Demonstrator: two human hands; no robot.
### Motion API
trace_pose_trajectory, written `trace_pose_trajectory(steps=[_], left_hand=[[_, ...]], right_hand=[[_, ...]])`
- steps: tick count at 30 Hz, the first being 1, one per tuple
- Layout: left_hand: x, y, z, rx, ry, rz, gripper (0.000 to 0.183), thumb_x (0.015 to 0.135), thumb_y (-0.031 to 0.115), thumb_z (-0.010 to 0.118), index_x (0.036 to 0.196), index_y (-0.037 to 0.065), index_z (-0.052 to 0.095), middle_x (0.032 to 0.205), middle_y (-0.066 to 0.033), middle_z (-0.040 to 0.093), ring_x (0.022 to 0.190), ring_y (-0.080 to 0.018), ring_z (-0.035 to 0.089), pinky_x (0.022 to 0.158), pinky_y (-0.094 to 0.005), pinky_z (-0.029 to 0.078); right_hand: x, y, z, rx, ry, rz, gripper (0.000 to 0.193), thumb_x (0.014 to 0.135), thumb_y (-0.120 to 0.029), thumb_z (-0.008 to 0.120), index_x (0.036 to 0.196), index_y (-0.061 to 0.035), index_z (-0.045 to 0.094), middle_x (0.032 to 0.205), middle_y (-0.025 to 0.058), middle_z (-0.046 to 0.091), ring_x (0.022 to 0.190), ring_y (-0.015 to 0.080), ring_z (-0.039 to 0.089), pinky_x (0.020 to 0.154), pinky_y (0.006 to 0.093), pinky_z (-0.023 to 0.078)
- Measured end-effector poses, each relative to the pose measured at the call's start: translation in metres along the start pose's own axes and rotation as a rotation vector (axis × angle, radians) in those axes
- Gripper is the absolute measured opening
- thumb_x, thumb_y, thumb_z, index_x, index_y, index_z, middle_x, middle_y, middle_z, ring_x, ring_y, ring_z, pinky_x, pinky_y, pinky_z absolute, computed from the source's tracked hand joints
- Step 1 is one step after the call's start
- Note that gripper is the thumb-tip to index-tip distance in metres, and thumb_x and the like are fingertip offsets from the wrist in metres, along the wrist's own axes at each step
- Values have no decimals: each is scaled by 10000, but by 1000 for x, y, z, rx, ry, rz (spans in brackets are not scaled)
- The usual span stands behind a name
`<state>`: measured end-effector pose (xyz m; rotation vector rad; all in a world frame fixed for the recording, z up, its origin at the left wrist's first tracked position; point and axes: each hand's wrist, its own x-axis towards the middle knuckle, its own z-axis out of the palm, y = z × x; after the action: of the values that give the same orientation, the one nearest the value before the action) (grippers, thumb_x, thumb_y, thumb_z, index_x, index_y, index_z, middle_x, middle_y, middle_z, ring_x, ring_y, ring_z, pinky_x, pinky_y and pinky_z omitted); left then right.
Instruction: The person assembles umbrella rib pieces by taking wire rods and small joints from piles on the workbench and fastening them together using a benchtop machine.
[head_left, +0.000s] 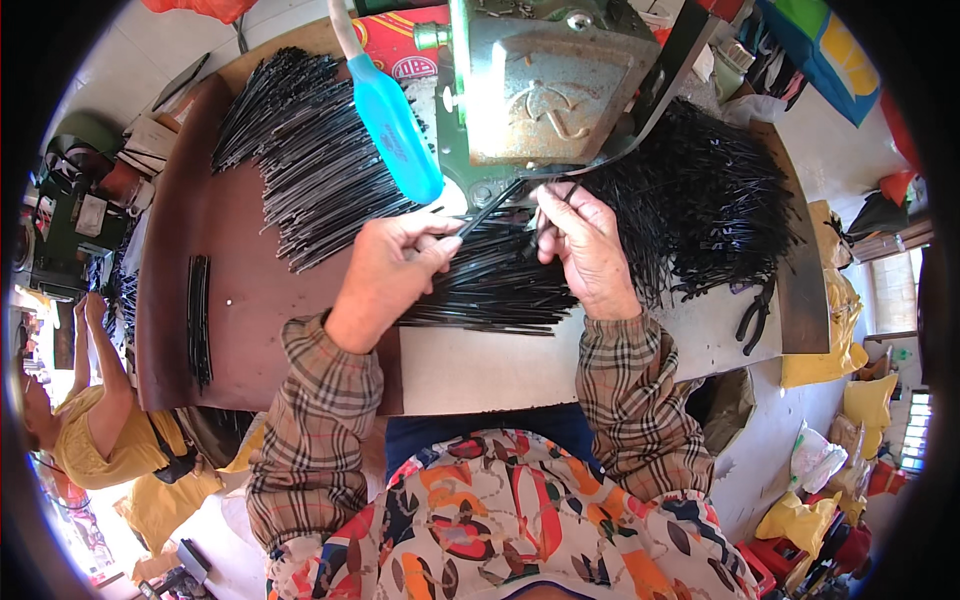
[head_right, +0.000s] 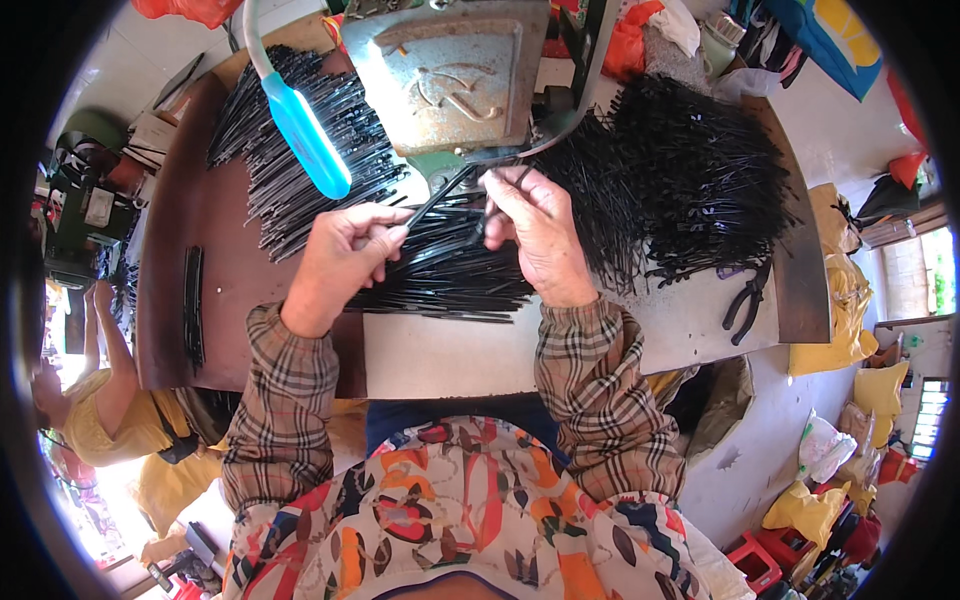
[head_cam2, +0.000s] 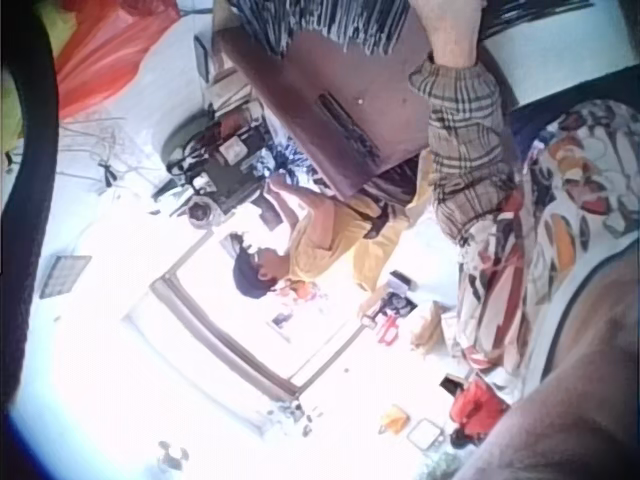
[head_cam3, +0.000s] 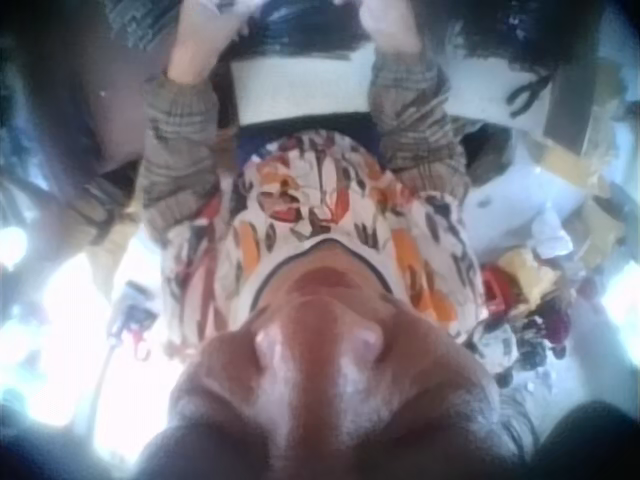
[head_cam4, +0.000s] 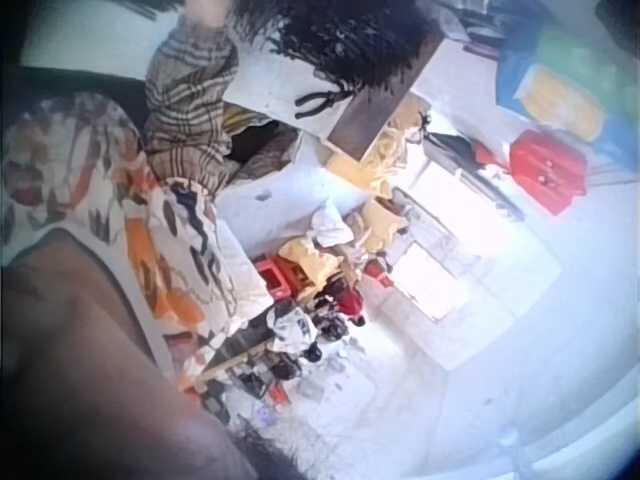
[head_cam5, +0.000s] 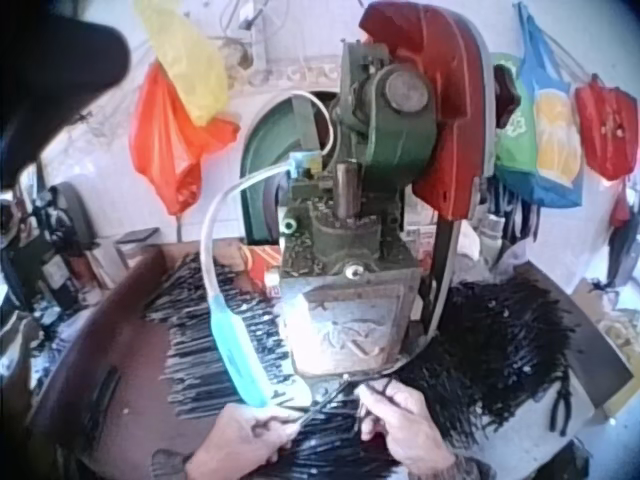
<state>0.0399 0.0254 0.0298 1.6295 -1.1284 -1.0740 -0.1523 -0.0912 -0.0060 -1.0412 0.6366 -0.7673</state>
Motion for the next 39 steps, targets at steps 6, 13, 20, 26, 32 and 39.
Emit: trace_pose_trajectory(steps=[6, 13, 20, 26, 32, 39], left_hand=[[10, -6, 9, -289, 15, 20, 179, 929, 141, 592, 1016, -3, 654, 741, 39, 537, 556, -2, 392, 466, -150, 272], [23, -9, 13, -364, -32, 12, 192, 931, 158, 596, 1040, 6, 635, 737, 55, 513, 565, 10, 361, 477, -150, 256], [22, -12, 13, -375, -40, -9, 188, 927, 155, 597, 1033, 7, 641, 731, 64, 507, 564, 12, 360, 475, -144, 247], [20, -7, 16, -352, -25, 1, 179, 923, 154, 599, 1015, 9, 650, 718, 70, 506, 570, 14, 361, 477, -145, 250], [27, -17, 18, -227, 62, 141, 168, 913, 150, 610, 983, 6, 663, 711, 75, 516, 584, 4, 392, 501, -159, 292], [44, 0, 21, -216, 110, 143, 155, 887, 140, 643, 947, 1, 677, 702, 68, 539, 580, -8, 401, 507, -167, 313]], right_hand=[[5, 7, 7, 184, -1, -50, 165, 951, -120, 585, 1026, 6, 508, 946, 137, 632, 864, 232, 685, 745, 286, 572], [6, 5, 2, 135, 57, -66, 144, 949, -111, 585, 999, 4, 514, 923, 131, 639, 861, 229, 690, 733, 278, 571], [6, 9, 3, 125, 65, -68, 147, 947, -113, 589, 986, 5, 511, 896, 119, 634, 837, 214, 689, 718, 271, 570], [6, 7, 2, 99, 78, -80, 156, 945, -110, 593, 983, 5, 496, 889, 124, 625, 830, 215, 688, 714, 273, 571], [7, 12, 5, 153, 91, -102, 156, 943, -99, 592, 989, 11, 492, 905, 140, 627, 840, 230, 687, 723, 279, 572], [18, 17, 0, 236, 143, -189, 116, 937, -75, 592, 990, 17, 544, 941, 141, 645, 851, 226, 683, 711, 275, 574]])
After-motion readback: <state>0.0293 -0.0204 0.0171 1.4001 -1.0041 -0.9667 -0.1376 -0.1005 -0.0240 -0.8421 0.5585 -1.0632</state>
